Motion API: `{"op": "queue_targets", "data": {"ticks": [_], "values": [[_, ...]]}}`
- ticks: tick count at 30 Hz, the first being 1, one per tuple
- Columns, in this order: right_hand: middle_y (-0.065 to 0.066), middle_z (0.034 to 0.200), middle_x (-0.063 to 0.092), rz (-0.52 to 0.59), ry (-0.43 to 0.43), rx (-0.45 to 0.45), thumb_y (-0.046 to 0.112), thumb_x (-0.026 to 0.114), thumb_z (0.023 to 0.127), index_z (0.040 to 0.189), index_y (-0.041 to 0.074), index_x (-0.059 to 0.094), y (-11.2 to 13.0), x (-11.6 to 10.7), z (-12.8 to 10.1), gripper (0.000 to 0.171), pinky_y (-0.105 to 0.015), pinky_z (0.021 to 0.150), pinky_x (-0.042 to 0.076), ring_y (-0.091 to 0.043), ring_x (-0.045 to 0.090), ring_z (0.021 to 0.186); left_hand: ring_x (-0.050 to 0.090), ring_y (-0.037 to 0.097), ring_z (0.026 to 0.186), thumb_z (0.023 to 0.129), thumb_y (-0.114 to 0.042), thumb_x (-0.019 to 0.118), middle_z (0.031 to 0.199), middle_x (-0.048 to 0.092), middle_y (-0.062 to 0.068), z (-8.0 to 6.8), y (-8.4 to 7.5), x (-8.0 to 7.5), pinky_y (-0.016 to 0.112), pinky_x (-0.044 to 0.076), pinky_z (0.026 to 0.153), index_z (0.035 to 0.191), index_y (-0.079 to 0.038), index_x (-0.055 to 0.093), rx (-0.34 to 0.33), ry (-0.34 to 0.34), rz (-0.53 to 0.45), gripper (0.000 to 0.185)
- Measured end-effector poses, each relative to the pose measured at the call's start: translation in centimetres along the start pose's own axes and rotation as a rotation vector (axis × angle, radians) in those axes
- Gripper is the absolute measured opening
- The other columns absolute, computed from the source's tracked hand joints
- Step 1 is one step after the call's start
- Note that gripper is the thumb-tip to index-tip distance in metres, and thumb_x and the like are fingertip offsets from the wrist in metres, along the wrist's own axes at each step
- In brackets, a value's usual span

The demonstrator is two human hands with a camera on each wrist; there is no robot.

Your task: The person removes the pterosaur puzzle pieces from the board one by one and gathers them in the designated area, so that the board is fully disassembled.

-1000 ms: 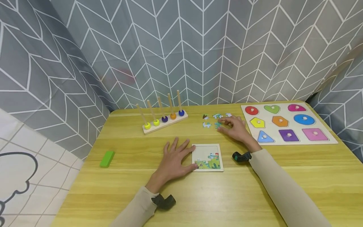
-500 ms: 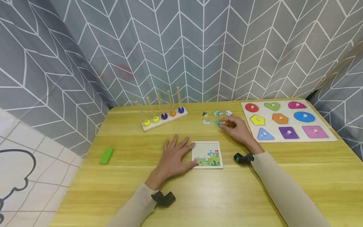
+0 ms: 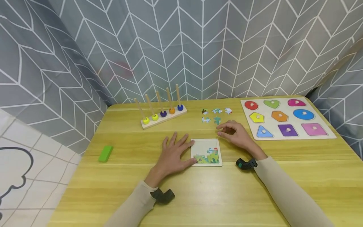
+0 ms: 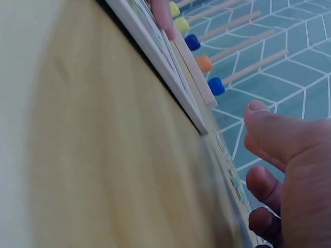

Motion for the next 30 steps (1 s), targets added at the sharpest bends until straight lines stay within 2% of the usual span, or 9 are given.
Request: {"op": "queue_targets", "data": {"ticks": [5, 7, 13, 17, 20, 24, 30], "values": [[-0.012, 0.091, 0.065, 0.015, 0.030, -0.028, 0.003, 0.072, 0.092, 0.111, 0.000, 0.075, 0.9, 0.6, -0.8, 0.019, -0.024, 0.075, 0.044, -0.022, 0.053, 0.085, 0.010, 0.039, 0.159, 0.088, -0.070, 0.056, 0.168, 0.029, -0.004, 0.1, 0.0, -0.1, 0.068, 0.005, 0.122, 0.154, -0.037, 0.045, 0.000, -0.002, 0.011, 0.074], [-0.011, 0.090, 0.065, 0.008, 0.038, -0.061, 0.001, 0.073, 0.091, 0.110, 0.001, 0.075, 1.4, 0.8, -1.2, 0.019, -0.026, 0.074, 0.043, -0.023, 0.052, 0.084, 0.010, 0.039, 0.159, 0.088, -0.070, 0.056, 0.168, 0.029, -0.004, 0.1, 0.0, -0.1, 0.068, 0.005, 0.122, 0.154, -0.036, 0.045, 0.001, -0.002, 0.012, 0.074], [0.002, 0.087, 0.066, 0.042, 0.088, -0.144, 0.007, 0.077, 0.089, 0.109, 0.012, 0.078, 2.2, 1.3, -2.4, 0.020, -0.026, 0.075, 0.042, -0.015, 0.053, 0.083, 0.009, 0.040, 0.159, 0.088, -0.070, 0.057, 0.168, 0.030, -0.003, 0.0, -0.1, -0.1, 0.068, 0.005, 0.122, 0.153, -0.036, 0.046, 0.000, 0.002, 0.008, 0.074], [-0.001, 0.091, 0.069, 0.051, 0.126, -0.166, 0.007, 0.079, 0.087, 0.110, 0.012, 0.078, 2.7, 1.8, -2.9, 0.024, -0.029, 0.078, 0.042, -0.020, 0.054, 0.087, 0.009, 0.040, 0.159, 0.089, -0.069, 0.056, 0.168, 0.030, -0.003, 0.0, -0.1, 0.0, 0.069, 0.005, 0.121, 0.153, -0.036, 0.046, -0.001, 0.001, 0.009, 0.073], [-0.001, 0.098, 0.071, 0.023, 0.150, -0.173, 0.009, 0.081, 0.085, 0.110, 0.015, 0.078, 3.0, 2.2, -3.3, 0.026, -0.033, 0.082, 0.039, -0.020, 0.054, 0.093, 0.011, 0.041, 0.159, 0.089, -0.069, 0.057, 0.167, 0.032, -0.002, 0.0, -0.1, 0.0, 0.069, 0.007, 0.121, 0.153, -0.035, 0.047, 0.007, -0.010, 0.012, 0.073], [0.006, 0.103, 0.068, -0.026, 0.191, -0.191, 0.018, 0.083, 0.084, 0.111, 0.024, 0.078, 3.5, 2.7, -3.5, 0.028, -0.038, 0.089, 0.030, -0.013, 0.051, 0.101, 0.011, 0.040, 0.159, 0.089, -0.068, 0.057, 0.167, 0.033, -0.001, 0.1, 0.0, -0.1, 0.069, 0.007, 0.121, 0.153, -0.035, 0.047, 0.010, -0.014, 0.006, 0.072], [0.007, 0.105, 0.063, -0.079, 0.231, -0.196, 0.022, 0.086, 0.081, 0.113, 0.022, 0.078, 4.0, 3.3, -3.8, 0.033, -0.041, 0.089, 0.023, -0.013, 0.045, 0.107, 0.010, 0.039, 0.159, 0.089, -0.069, 0.057, 0.168, 0.032, -0.001, 0.0, 0.0, -0.1, 0.069, 0.005, 0.121, 0.153, -0.036, 0.046, 0.006, -0.007, -0.004, 0.073]]}}
Point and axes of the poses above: each hand's wrist, its own z-axis towards the middle knuckle, its own x-axis out of the palm, y = z × x, the point moved 8 cm from there along z, towards the middle knuckle
